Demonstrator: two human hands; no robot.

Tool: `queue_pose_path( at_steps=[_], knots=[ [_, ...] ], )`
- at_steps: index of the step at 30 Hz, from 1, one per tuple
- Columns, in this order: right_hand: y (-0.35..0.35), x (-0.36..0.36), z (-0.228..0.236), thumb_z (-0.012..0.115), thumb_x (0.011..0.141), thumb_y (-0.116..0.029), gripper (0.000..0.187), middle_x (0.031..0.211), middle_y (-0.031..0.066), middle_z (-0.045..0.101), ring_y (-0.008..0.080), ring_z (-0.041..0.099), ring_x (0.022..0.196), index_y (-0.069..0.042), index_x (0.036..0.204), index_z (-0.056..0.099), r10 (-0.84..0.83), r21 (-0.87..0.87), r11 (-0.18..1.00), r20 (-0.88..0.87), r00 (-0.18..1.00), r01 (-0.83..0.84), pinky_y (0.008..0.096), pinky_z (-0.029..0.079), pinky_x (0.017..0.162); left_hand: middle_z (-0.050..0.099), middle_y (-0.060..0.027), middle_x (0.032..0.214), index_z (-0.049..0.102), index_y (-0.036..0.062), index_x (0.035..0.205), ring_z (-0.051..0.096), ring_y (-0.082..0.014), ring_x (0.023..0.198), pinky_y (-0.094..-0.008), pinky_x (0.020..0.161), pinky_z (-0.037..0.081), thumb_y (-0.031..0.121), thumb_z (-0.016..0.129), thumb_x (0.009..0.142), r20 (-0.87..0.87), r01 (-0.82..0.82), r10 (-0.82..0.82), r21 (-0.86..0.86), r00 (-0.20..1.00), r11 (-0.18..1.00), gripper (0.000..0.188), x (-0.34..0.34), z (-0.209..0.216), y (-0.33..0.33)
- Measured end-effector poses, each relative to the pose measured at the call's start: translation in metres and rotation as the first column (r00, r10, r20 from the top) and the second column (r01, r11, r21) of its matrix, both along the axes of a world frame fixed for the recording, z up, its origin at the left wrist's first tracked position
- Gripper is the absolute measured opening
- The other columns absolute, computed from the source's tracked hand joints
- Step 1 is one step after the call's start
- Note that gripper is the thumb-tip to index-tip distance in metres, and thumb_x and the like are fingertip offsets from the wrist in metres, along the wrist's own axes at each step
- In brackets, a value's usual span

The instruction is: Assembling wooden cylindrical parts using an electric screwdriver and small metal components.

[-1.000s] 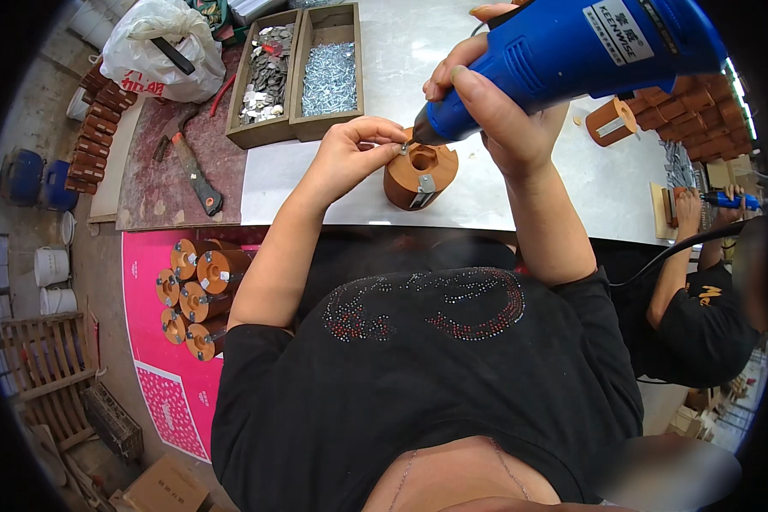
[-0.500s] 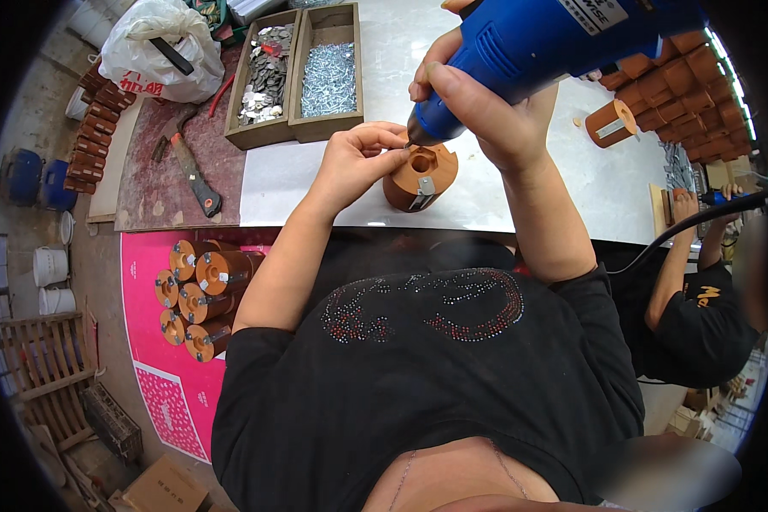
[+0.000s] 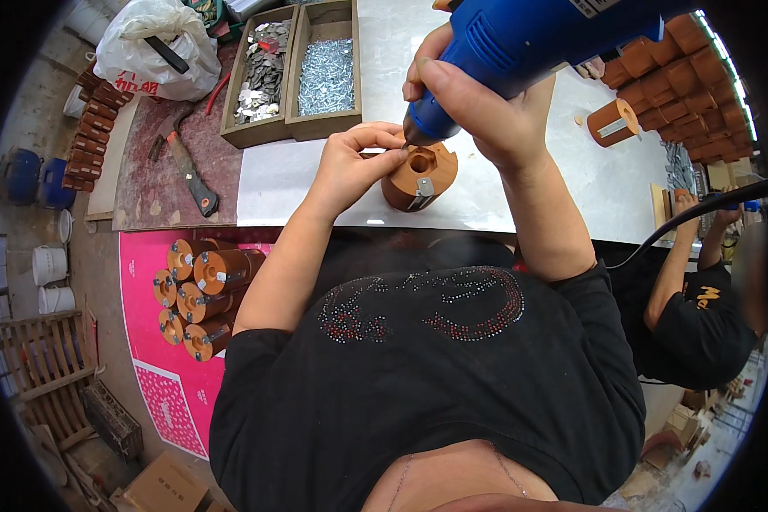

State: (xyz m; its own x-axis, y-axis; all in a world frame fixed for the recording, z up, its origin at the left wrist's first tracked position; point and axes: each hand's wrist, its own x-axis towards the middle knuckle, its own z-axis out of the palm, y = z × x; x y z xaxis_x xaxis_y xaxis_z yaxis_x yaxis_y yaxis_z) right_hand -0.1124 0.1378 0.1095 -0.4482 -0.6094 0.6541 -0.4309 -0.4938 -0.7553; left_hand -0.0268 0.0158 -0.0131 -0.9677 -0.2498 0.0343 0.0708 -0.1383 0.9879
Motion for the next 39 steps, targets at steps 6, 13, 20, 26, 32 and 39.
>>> queue_pose_path(
  at_steps=[6, 13, 20, 26, 32, 39],
  knots=[
    [0.005, 0.002, -0.004, 0.060, 0.070, 0.003, 0.030, 0.072, 0.0066, 0.058, 0.0097, 0.056, 0.057, 0.004, 0.096, 0.046, -0.055, 0.126, 0.991, 0.169, 0.984, 0.034, 0.0211, 0.045, 0.051, 0.057, -0.0103, 0.100, 0.063, -0.0028, 0.076, 0.056, -0.0140, 0.086, -0.0256, 0.072, 0.049, 0.001, 0.064, 0.070, 0.001, -0.015, 0.015, -0.015, 1.000, 1.000, 0.008, 0.000, -0.001, 0.001],
    [0.002, -0.001, -0.006, 0.060, 0.070, 0.002, 0.023, 0.070, 0.0063, 0.058, 0.0092, 0.055, 0.057, 0.003, 0.090, 0.050, -0.059, 0.071, 0.996, -0.032, 0.998, 0.061, 0.0210, 0.045, 0.050, 0.058, -0.0106, 0.100, 0.063, -0.0034, 0.077, 0.057, -0.0138, 0.085, -0.0254, 0.071, 0.049, 0.001, 0.064, 0.070, 0.001, -0.029, 0.029, -0.016, 1.000, 0.999, 0.008, 0.001, -0.001, 0.001],
    [0.002, 0.003, 0.003, 0.062, 0.070, 0.000, 0.025, 0.070, 0.0060, 0.057, 0.0091, 0.055, 0.057, 0.003, 0.092, 0.049, 0.014, 0.056, 0.998, 0.271, 0.962, -0.030, 0.0209, 0.045, 0.050, 0.058, -0.0104, 0.099, 0.062, -0.0035, 0.077, 0.057, -0.0136, 0.085, -0.0257, 0.073, 0.050, 0.001, 0.064, 0.070, -0.001, -0.044, 0.044, 0.004, 0.999, 0.999, 0.008, 0.001, 0.000, 0.004],
    [-0.003, 0.000, -0.003, 0.063, 0.068, -0.001, 0.014, 0.068, 0.0050, 0.058, 0.0093, 0.055, 0.055, 0.000, 0.079, 0.055, -0.105, 0.117, 0.989, 0.098, 0.990, 0.093, 0.0215, 0.044, 0.050, 0.059, -0.0090, 0.097, 0.061, -0.0029, 0.080, 0.057, -0.0125, 0.084, -0.0261, 0.074, 0.049, 0.001, 0.063, 0.072, 0.032, -0.043, 0.042, 0.026, 0.999, 0.999, 0.010, 0.001, 0.003, 0.007],
    [-0.006, -0.002, 0.006, 0.065, 0.065, -0.002, 0.011, 0.065, 0.0047, 0.058, 0.0101, 0.055, 0.055, -0.001, 0.071, 0.056, -0.032, 0.033, 0.999, -0.003, 0.999, 0.032, 0.0213, 0.044, 0.051, 0.060, -0.0082, 0.095, 0.060, -0.0029, 0.083, 0.057, -0.0117, 0.083, -0.0263, 0.075, 0.049, 0.002, 0.064, 0.072, 0.036, -0.066, 0.065, 0.034, 0.997, 0.997, 0.012, 0.002, -0.001, 0.010],
    [-0.007, -0.003, 0.000, 0.064, 0.066, 0.000, 0.030, 0.068, 0.0061, 0.058, 0.0105, 0.056, 0.057, 0.003, 0.092, 0.049, 0.017, 0.045, 0.999, 0.187, 0.982, -0.026, 0.0222, 0.045, 0.052, 0.059, -0.0084, 0.096, 0.060, -0.0035, 0.083, 0.057, -0.0116, 0.083, -0.0254, 0.075, 0.049, 0.003, 0.063, 0.073, 0.032, -0.040, 0.040, 0.023, 0.999, 0.999, 0.012, 0.002, 0.000, 0.009]
  ],
)
